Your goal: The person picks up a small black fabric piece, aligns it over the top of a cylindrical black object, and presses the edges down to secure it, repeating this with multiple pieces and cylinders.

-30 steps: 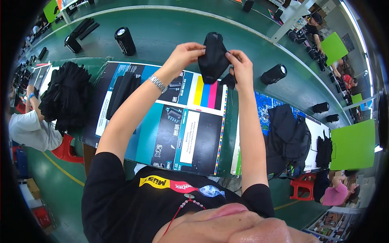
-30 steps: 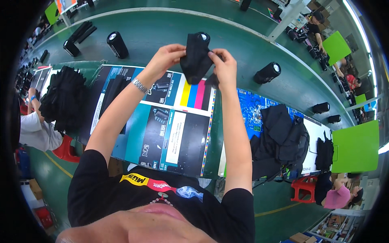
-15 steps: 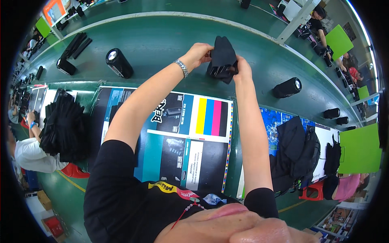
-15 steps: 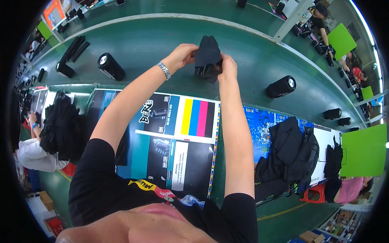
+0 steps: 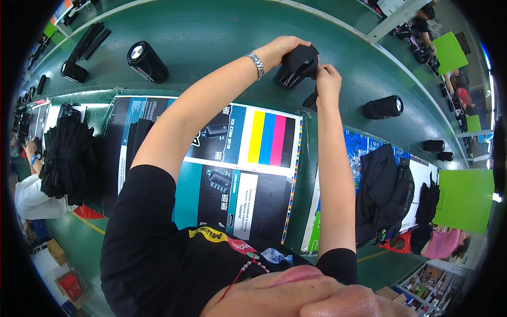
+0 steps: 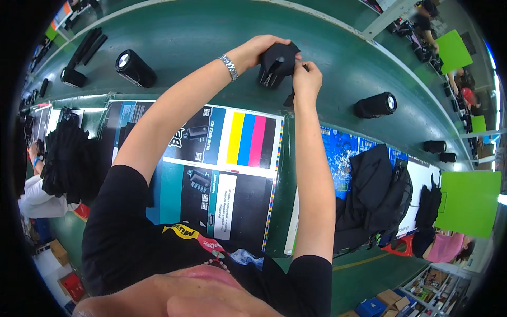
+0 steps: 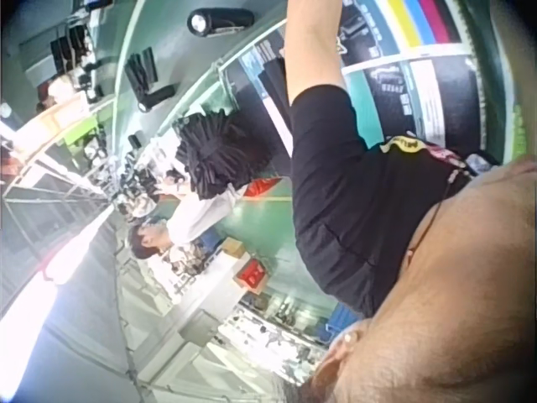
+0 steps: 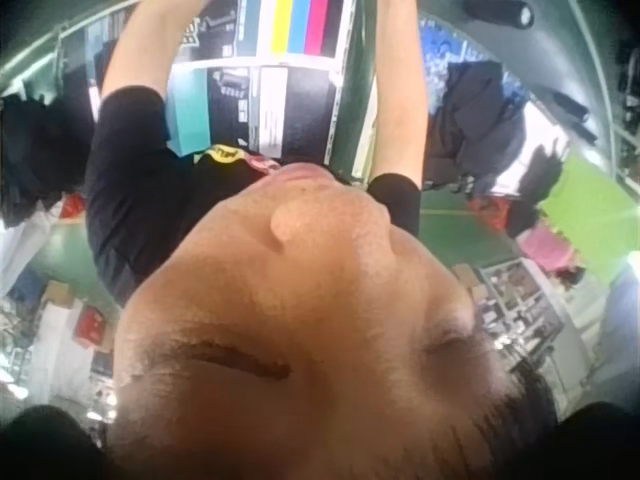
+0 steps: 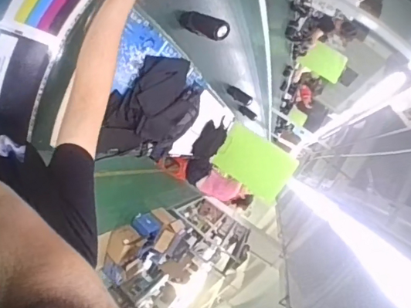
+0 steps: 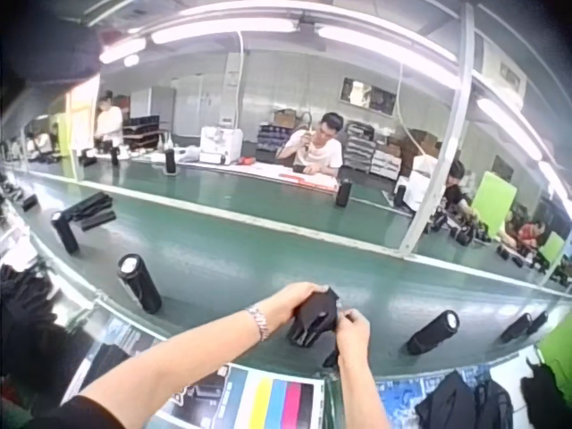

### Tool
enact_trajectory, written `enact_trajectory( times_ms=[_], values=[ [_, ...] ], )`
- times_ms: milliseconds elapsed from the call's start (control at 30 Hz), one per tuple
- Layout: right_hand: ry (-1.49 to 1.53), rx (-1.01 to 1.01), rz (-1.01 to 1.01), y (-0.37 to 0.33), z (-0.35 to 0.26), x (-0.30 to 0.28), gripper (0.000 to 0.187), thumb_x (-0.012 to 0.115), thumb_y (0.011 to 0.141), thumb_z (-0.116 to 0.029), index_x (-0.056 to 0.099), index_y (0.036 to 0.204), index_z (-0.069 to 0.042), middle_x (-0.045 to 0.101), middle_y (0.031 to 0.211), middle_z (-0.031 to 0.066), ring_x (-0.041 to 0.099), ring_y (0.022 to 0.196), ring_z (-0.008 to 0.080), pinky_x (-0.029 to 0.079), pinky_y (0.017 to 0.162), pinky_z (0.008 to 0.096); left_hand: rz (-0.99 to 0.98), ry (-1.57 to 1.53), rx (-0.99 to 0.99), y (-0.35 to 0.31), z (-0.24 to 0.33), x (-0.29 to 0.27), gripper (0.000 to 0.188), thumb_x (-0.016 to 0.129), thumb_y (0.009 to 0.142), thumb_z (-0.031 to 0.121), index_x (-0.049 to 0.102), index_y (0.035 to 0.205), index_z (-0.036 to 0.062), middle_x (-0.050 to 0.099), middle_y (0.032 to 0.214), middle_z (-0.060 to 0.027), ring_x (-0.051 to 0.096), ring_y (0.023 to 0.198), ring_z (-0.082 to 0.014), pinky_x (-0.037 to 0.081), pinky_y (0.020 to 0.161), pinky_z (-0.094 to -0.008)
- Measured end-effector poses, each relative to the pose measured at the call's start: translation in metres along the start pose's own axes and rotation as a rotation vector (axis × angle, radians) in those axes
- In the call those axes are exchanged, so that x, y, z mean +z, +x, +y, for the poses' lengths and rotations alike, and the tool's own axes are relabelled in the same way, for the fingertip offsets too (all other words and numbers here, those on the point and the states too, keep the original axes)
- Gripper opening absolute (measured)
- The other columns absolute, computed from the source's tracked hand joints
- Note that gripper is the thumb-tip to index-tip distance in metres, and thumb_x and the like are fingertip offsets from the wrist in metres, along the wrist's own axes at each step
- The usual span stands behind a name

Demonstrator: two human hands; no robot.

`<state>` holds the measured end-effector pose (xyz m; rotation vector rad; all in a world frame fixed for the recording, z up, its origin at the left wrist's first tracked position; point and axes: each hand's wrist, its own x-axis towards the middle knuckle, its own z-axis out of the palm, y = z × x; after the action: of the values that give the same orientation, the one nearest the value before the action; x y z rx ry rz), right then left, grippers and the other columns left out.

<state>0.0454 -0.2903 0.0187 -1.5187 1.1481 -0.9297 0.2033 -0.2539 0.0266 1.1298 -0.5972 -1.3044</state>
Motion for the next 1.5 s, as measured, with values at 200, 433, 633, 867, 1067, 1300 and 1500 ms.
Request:
enact_trajectory(
  times_ms=[200, 433, 633, 867, 1067, 1300, 1500],
  values=[
    [-0.213, -0.044, 0.134, -0.016, 0.024, -0.007, 0.022, 0.064, 0.082, -0.023, 0.065, 0.080, -0.001, 0.065, 0.074, 0.0150, 0.062, 0.072, 0.0284, 0.046, 0.069, 0.0382, 0.127, 0.193, 0.149, 0.018, -0.047, -0.009, 0.023, 0.058, 0.088, 0.024, 0.070, 0.089, 0.0033, 0.067, 0.087, -0.0051, 0.059, 0.076, -0.0121, 0.046, 0.071, -0.0271],
    [-0.542, -0.159, 0.230, -0.023, 0.042, 0.001, 0.019, 0.064, 0.081, -0.024, 0.065, 0.085, -0.005, 0.065, 0.090, 0.0148, 0.061, 0.089, 0.0371, 0.047, 0.075, 0.0455, 0.419, 1.441, 0.950, 0.050, -0.094, -0.044, 0.032, 0.053, 0.091, 0.025, 0.067, 0.109, 0.0027, 0.060, 0.120, -0.0205, 0.053, 0.118, -0.0332, 0.040, 0.100, -0.0401],
    [-0.413, -0.173, 0.230, -0.014, 0.060, -0.013, 0.021, 0.060, 0.086, -0.026, 0.063, 0.085, -0.005, 0.064, 0.093, 0.0167, 0.062, 0.084, 0.0347, 0.047, 0.075, 0.0424, 0.286, 0.235, 0.569, 0.017, -0.050, 0.015, 0.053, 0.044, 0.095, 0.050, 0.067, 0.101, 0.0027, 0.065, 0.099, -0.0115, 0.059, 0.094, -0.0204, 0.047, 0.083, -0.0357],
    [0.576, -0.087, 0.029, -0.033, 0.035, 0.010, 0.034, 0.038, 0.100, -0.029, 0.056, 0.113, -0.003, 0.066, 0.096, 0.0061, 0.065, 0.092, 0.0181, 0.049, 0.079, 0.0312, -0.026, -0.677, 0.226, -0.039, -0.020, 0.054, 0.045, 0.054, 0.092, 0.044, 0.064, 0.079, 0.0029, 0.065, 0.076, -0.0090, 0.063, 0.074, -0.0217, 0.050, 0.067, -0.0343],
    [1.053, 0.299, -0.219, -0.026, 0.043, -0.010, 0.037, 0.033, 0.101, -0.032, 0.055, 0.110, -0.004, 0.063, 0.103, 0.0074, 0.065, 0.090, 0.0171, 0.055, 0.077, 0.0316, -0.212, -0.442, 0.044, -0.075, 0.003, 0.067, 0.073, 0.021, 0.095, 0.059, 0.062, 0.104, -0.0005, 0.066, 0.098, -0.0215, 0.067, 0.088, -0.0327, 0.055, 0.082, -0.0445],
    [0.523, 0.140, -0.241, -0.090, -0.015, -0.024, 0.065, 0.043, 0.090, -0.065, 0.059, 0.091, -0.002, 0.060, 0.071, 0.0037, 0.049, 0.048, 0.0080, 0.032, 0.038, 0.0200, 0.091, -0.703, 0.195, -0.081, 0.006, 0.059, 0.078, 0.004, 0.095, 0.052, 0.058, 0.105, -0.0021, 0.064, 0.096, -0.0244, 0.064, 0.089, -0.0367, 0.052, 0.085, -0.0485],
    [0.444, 0.056, -0.327, -0.107, -0.032, -0.033, 0.058, 0.046, 0.093, -0.058, 0.060, 0.095, -0.001, 0.062, 0.068, 0.0119, 0.043, 0.041, 0.0072, 0.026, 0.035, 0.0202, -0.078, -0.702, 0.201, -0.099, 0.006, 0.064, 0.076, 0.001, 0.095, 0.052, 0.058, 0.103, 0.0007, 0.064, 0.088, -0.0249, 0.065, 0.084, -0.0342, 0.054, 0.077, -0.0464]
  ],
)
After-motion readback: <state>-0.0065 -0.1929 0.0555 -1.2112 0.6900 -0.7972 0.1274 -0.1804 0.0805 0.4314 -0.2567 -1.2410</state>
